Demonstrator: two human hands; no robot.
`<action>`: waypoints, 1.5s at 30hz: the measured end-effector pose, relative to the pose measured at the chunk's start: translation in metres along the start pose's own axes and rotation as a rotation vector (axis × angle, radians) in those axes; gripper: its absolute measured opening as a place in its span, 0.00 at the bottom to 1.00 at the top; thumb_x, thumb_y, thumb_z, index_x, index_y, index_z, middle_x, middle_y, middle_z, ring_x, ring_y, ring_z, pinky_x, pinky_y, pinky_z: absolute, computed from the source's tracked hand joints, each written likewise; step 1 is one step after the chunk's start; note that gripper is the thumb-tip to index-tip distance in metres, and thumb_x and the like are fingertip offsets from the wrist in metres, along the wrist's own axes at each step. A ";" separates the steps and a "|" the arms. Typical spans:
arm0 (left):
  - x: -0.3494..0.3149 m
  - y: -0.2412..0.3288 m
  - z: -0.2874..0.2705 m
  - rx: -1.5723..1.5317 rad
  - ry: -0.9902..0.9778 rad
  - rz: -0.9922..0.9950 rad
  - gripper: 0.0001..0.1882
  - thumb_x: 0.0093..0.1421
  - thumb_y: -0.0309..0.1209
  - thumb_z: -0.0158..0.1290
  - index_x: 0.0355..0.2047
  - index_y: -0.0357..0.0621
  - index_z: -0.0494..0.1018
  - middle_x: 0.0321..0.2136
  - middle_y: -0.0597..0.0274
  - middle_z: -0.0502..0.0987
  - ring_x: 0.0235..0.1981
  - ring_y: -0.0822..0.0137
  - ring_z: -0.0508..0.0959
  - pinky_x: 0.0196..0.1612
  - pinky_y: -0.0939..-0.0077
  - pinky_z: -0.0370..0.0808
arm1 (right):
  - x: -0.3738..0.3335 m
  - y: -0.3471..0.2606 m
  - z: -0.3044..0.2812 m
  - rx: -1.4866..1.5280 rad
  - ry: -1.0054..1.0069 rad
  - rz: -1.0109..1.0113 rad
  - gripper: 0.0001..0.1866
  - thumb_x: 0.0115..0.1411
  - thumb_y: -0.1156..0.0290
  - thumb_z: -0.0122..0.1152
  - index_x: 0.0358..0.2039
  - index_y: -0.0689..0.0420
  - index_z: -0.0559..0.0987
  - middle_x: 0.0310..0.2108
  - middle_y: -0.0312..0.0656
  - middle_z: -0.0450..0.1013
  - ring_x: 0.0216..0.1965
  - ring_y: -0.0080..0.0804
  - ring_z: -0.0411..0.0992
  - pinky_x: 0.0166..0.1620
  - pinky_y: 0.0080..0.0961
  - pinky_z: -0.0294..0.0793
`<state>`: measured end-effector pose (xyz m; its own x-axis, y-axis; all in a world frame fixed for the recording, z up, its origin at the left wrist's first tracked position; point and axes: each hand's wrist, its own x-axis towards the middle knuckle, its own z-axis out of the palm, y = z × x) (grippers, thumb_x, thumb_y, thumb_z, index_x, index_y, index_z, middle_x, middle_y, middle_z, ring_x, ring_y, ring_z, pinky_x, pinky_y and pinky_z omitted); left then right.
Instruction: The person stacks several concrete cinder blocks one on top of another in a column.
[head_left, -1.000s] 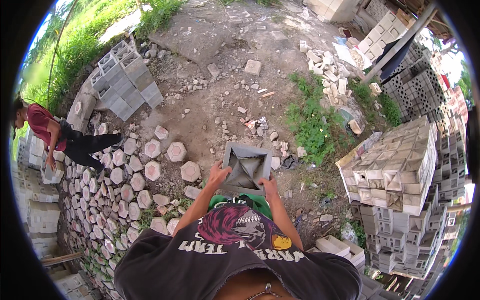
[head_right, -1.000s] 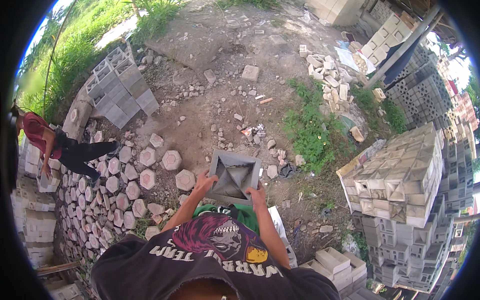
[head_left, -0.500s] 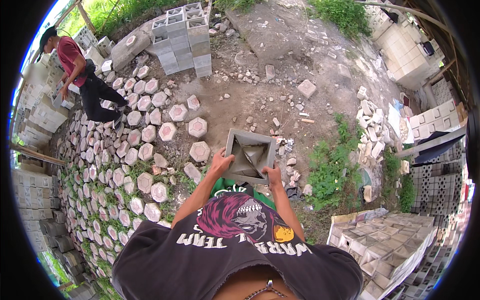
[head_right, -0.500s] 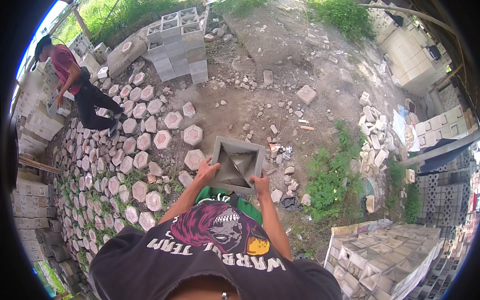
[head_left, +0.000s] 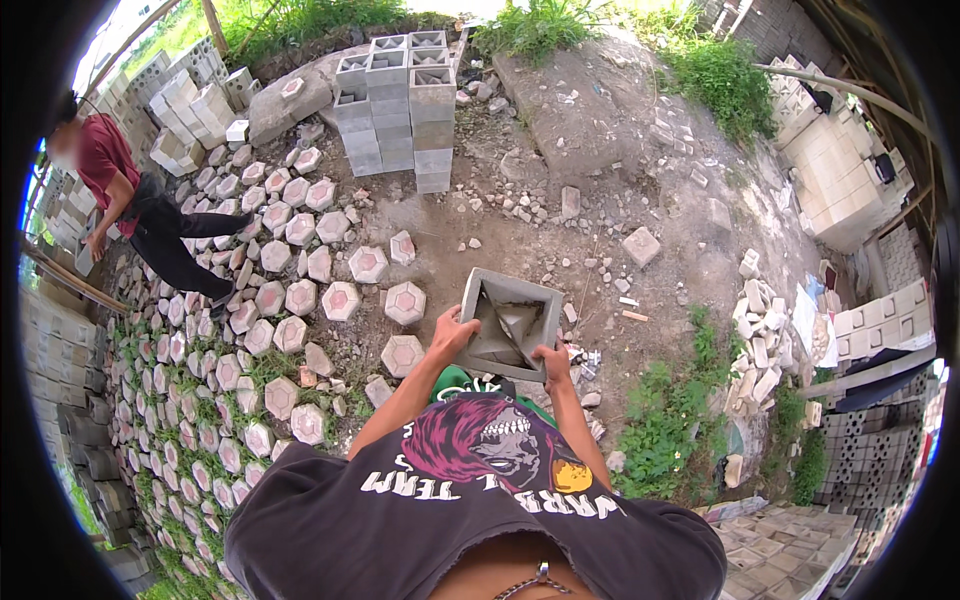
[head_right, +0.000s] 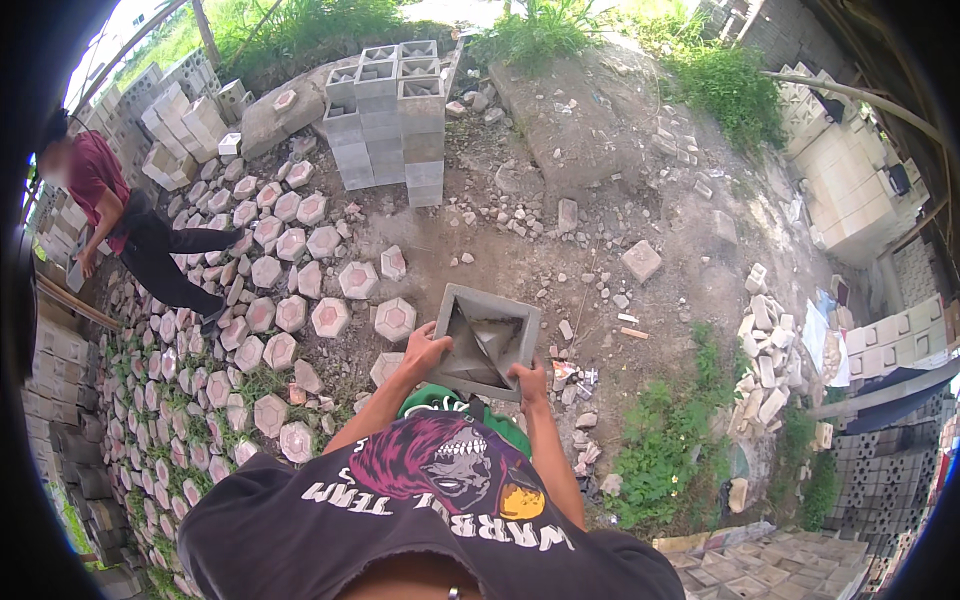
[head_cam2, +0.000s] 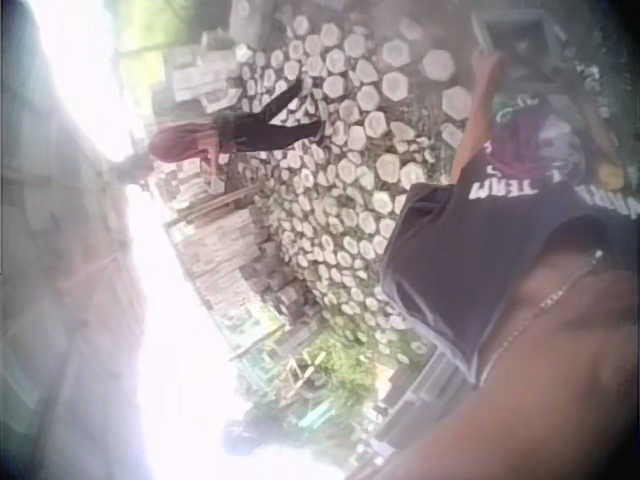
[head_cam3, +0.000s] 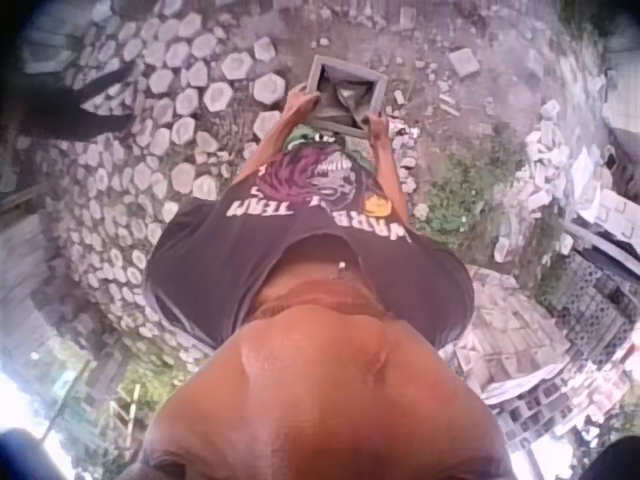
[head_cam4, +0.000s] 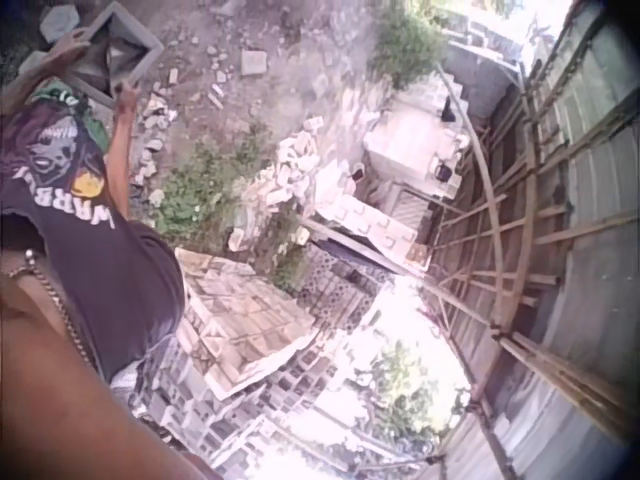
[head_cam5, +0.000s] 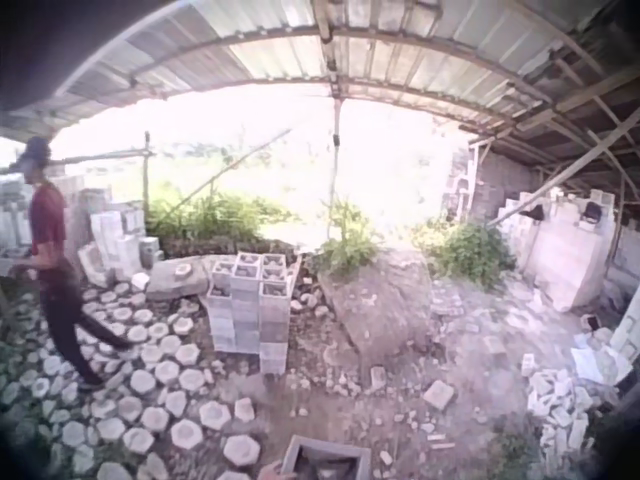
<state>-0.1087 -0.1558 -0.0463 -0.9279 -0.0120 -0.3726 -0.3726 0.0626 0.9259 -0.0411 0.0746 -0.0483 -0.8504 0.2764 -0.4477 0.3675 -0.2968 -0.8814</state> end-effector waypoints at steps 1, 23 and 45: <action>0.009 0.020 0.000 -0.039 -0.109 -0.059 0.35 0.41 0.30 0.58 0.52 0.30 0.68 0.36 0.52 0.79 0.32 0.68 0.77 0.35 0.76 0.73 | 0.015 -0.003 0.004 -0.007 0.015 0.000 0.29 0.37 0.78 0.58 0.45 0.64 0.73 0.31 0.41 0.72 0.29 0.30 0.70 0.34 0.24 0.71; 0.335 0.124 -0.015 -0.140 0.255 -0.148 0.39 0.43 0.27 0.57 0.57 0.27 0.61 0.33 0.55 0.78 0.29 0.70 0.76 0.33 0.77 0.73 | 0.396 -0.124 0.161 -0.227 -0.299 0.061 0.35 0.35 0.76 0.59 0.51 0.63 0.71 0.34 0.42 0.74 0.32 0.31 0.72 0.37 0.25 0.72; 0.657 0.196 -0.058 -0.177 0.199 -0.190 0.39 0.42 0.31 0.58 0.57 0.30 0.63 0.35 0.53 0.79 0.31 0.69 0.77 0.37 0.76 0.73 | 0.672 -0.205 0.315 -0.254 -0.283 0.133 0.35 0.37 0.76 0.59 0.52 0.64 0.70 0.35 0.42 0.73 0.34 0.29 0.71 0.38 0.24 0.71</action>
<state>-0.7925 -0.2089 -0.1059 -0.8195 -0.2026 -0.5361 -0.5193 -0.1332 0.8442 -0.8061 0.0333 -0.1211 -0.8462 -0.0222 -0.5324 0.5326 -0.0682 -0.8436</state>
